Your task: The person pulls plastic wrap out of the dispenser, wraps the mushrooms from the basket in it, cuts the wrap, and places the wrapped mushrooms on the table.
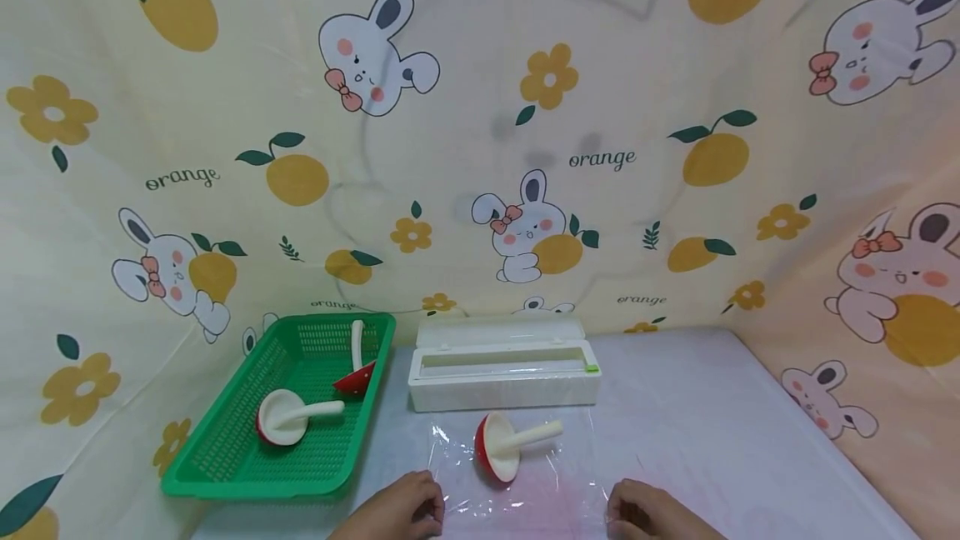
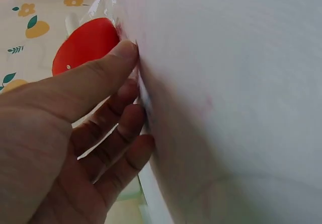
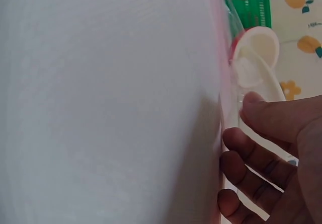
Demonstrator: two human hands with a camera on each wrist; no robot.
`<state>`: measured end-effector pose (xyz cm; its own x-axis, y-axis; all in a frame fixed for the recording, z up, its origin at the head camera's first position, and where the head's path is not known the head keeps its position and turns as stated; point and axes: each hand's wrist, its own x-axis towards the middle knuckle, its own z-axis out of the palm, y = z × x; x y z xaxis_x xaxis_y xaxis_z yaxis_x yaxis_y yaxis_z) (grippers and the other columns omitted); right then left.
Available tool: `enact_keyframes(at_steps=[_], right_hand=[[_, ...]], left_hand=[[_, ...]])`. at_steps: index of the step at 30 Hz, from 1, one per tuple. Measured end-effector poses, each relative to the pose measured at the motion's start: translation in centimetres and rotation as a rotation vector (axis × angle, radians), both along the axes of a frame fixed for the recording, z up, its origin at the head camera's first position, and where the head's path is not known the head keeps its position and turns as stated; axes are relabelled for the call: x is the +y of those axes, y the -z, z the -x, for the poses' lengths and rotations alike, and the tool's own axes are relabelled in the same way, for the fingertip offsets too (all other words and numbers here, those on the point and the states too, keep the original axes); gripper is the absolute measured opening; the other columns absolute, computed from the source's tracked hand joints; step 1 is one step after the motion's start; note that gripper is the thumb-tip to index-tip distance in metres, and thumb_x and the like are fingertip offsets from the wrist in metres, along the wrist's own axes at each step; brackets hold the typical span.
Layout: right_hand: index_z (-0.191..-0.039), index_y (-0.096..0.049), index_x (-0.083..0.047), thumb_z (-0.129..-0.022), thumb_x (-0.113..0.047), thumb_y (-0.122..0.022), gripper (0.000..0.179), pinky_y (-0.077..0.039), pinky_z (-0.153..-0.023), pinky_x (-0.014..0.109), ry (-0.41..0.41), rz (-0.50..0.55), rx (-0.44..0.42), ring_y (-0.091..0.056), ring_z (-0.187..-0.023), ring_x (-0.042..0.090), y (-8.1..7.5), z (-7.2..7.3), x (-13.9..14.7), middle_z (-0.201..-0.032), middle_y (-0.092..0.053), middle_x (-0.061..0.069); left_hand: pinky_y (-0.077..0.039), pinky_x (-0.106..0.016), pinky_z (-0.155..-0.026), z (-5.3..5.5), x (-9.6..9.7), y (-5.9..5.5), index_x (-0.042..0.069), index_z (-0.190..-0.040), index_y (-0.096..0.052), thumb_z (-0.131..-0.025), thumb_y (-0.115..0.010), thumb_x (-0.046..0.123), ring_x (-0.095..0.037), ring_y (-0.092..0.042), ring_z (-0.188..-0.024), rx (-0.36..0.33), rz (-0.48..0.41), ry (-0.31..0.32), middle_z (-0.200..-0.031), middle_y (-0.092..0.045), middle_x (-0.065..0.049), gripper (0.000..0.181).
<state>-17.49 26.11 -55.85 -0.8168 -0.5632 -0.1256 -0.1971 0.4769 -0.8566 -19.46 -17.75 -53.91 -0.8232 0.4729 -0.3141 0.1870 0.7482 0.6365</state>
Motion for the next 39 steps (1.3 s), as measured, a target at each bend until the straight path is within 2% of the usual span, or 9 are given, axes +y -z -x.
enact_keyframes(at_steps=[4,10,16,20,22,26,29,34,39], right_hand=[[-0.107,-0.064,-0.014,-0.105,-0.03,-0.072,0.017,-0.048,-0.068,0.023,0.068,-0.051,-0.044,-0.06,-0.081,0.012,-0.4,-0.1,-0.1,-0.092,-0.064,0.002],[-0.105,-0.064,-0.013,-0.106,-0.027,-0.071,0.015,-0.046,-0.064,0.023,0.059,-0.044,0.024,-0.056,-0.076,0.007,-0.8,0.3,0.0,-0.09,-0.062,-0.002],[-0.104,-0.063,-0.015,-0.107,-0.016,-0.067,0.006,-0.048,-0.061,0.023,0.052,0.04,0.24,-0.054,-0.076,0.001,-1.8,0.8,0.2,-0.087,-0.061,-0.008],[-0.102,-0.063,-0.018,-0.105,-0.006,-0.068,0.013,-0.051,-0.059,0.023,0.062,0.14,0.468,-0.056,-0.074,-0.001,-2.3,1.2,-0.1,-0.083,-0.064,-0.005],[-0.102,-0.063,-0.018,-0.104,-0.005,-0.069,0.015,-0.05,-0.058,0.023,0.1,0.161,0.508,-0.056,-0.072,-0.001,-2.7,1.5,-0.4,-0.082,-0.064,-0.006],[-0.099,-0.066,-0.018,-0.103,-0.011,-0.073,0.01,-0.049,-0.056,0.024,0.207,0.156,0.457,-0.054,-0.067,0.0,-3.5,2.2,-0.7,-0.081,-0.062,-0.009],[-0.099,-0.068,-0.012,-0.103,-0.015,-0.074,0.008,-0.049,-0.056,0.024,0.286,0.153,0.382,-0.056,-0.067,0.002,-4.3,2.9,-1.0,-0.081,-0.063,-0.007],[-0.103,-0.067,-0.005,-0.103,-0.019,-0.075,0.016,-0.049,-0.058,0.025,0.401,0.165,0.25,-0.058,-0.064,0.009,-5.2,4.1,-1.6,-0.079,-0.066,0.001],[-0.106,-0.068,-0.002,-0.101,-0.022,-0.077,0.022,-0.053,-0.06,0.029,0.484,0.223,0.143,-0.059,-0.061,0.013,-5.5,5.3,-2.4,-0.081,-0.072,0.011]], left_hand=[[-0.059,-0.027,-0.086,-0.1,-0.4,-0.2,0.024,-0.092,-0.071,-0.095,-0.082,0.013,-0.011,-0.058,-0.083,-0.002,-0.021,-0.013,-0.091,-0.061,0.008,0.016],[-0.058,-0.025,-0.079,-0.2,-0.7,-0.4,0.024,-0.092,-0.071,-0.097,-0.081,0.016,-0.011,-0.059,-0.078,0.007,-0.011,-0.022,-0.087,-0.061,0.007,0.014],[-0.051,-0.024,-0.071,-0.4,-1.0,-1.1,0.028,-0.098,-0.064,-0.1,-0.077,0.026,-0.007,-0.056,-0.08,0.143,-0.069,-0.067,-0.091,-0.058,0.01,0.013],[-0.051,-0.022,-0.071,0.0,-1.0,-1.6,0.027,-0.103,-0.065,-0.103,-0.074,0.027,-0.006,-0.054,-0.084,0.231,-0.121,-0.086,-0.097,-0.056,0.012,0.01],[-0.051,-0.022,-0.071,0.3,-0.9,-1.6,0.026,-0.104,-0.065,-0.102,-0.075,0.025,-0.007,-0.054,-0.085,0.271,-0.147,-0.109,-0.099,-0.055,0.011,0.01],[-0.049,-0.021,-0.069,0.9,-0.5,-1.6,0.025,-0.102,-0.065,-0.101,-0.077,0.019,-0.007,-0.052,-0.082,0.404,-0.168,-0.156,-0.096,-0.054,0.009,0.013],[-0.046,-0.021,-0.061,1.3,0.0,-1.9,0.025,-0.101,-0.065,-0.101,-0.077,0.019,-0.006,-0.051,-0.071,0.451,-0.155,-0.218,-0.085,-0.057,0.012,0.013],[-0.043,-0.023,-0.051,2.1,0.8,-2.5,0.022,-0.103,-0.067,-0.101,-0.077,0.02,-0.009,-0.05,-0.055,0.411,-0.19,-0.349,-0.07,-0.065,0.014,0.01],[-0.046,-0.025,-0.048,3.0,1.4,-2.5,0.014,-0.107,-0.065,-0.105,-0.072,0.021,-0.018,-0.059,-0.05,0.265,-0.427,-0.427,-0.076,-0.077,0.004,0.011]])
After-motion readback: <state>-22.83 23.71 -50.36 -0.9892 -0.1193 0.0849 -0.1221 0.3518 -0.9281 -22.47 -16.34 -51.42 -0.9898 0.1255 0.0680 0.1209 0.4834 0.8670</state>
